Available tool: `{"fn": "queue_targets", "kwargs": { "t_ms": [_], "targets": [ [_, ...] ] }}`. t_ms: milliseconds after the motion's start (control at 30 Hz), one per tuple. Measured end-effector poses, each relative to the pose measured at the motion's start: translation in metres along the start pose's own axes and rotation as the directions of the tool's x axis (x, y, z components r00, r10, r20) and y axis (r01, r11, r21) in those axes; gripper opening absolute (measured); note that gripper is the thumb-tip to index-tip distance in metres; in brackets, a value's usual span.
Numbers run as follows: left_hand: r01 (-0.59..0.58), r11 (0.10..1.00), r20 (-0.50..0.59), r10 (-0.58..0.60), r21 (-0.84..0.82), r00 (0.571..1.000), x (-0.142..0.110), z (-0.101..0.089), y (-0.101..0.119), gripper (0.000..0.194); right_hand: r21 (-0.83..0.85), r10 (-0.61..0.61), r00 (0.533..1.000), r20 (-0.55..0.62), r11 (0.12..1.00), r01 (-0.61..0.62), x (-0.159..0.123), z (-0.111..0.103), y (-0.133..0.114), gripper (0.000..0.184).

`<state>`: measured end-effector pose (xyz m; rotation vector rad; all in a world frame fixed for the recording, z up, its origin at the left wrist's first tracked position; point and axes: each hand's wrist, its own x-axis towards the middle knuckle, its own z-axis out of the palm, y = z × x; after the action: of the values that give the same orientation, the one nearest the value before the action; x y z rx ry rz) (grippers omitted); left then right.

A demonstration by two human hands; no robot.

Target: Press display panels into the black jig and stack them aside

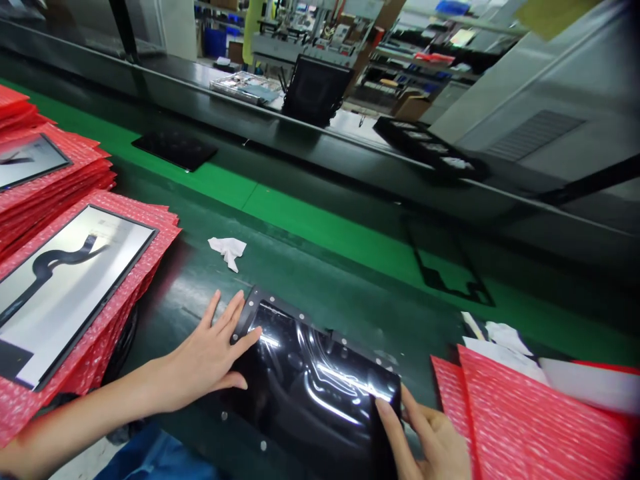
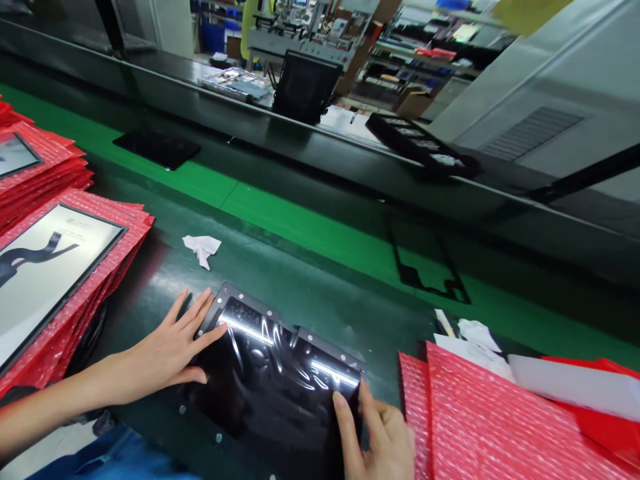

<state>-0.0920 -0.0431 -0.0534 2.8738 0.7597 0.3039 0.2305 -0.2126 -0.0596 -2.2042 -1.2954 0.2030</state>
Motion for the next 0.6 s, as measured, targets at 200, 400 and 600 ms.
{"fn": "queue_targets", "kwargs": {
  "t_ms": [200, 400, 600],
  "targets": [
    [0.008, 0.995, 0.015, -0.01, 0.095, 1.0, 0.002, 0.0, 0.003, 0.081, -0.151, -0.273, 0.962, 0.018, 0.95, 0.272, 0.016, 0.003, 0.021, 0.056],
    [0.218, 0.958, -0.062, -0.21, 0.186, 0.976, 0.027, 0.006, 0.016, 0.049, -0.211, -0.446, 0.892, 0.079, 0.867, 0.452, 0.021, -0.005, 0.024, 0.047],
    [0.197, 0.976, -0.15, -0.182, 0.088, 0.972, 0.036, 0.014, 0.016, 0.069, -0.307, -0.391, 0.881, 0.265, 0.832, 0.461, 0.018, -0.016, 0.011, 0.059]
  ]
}}
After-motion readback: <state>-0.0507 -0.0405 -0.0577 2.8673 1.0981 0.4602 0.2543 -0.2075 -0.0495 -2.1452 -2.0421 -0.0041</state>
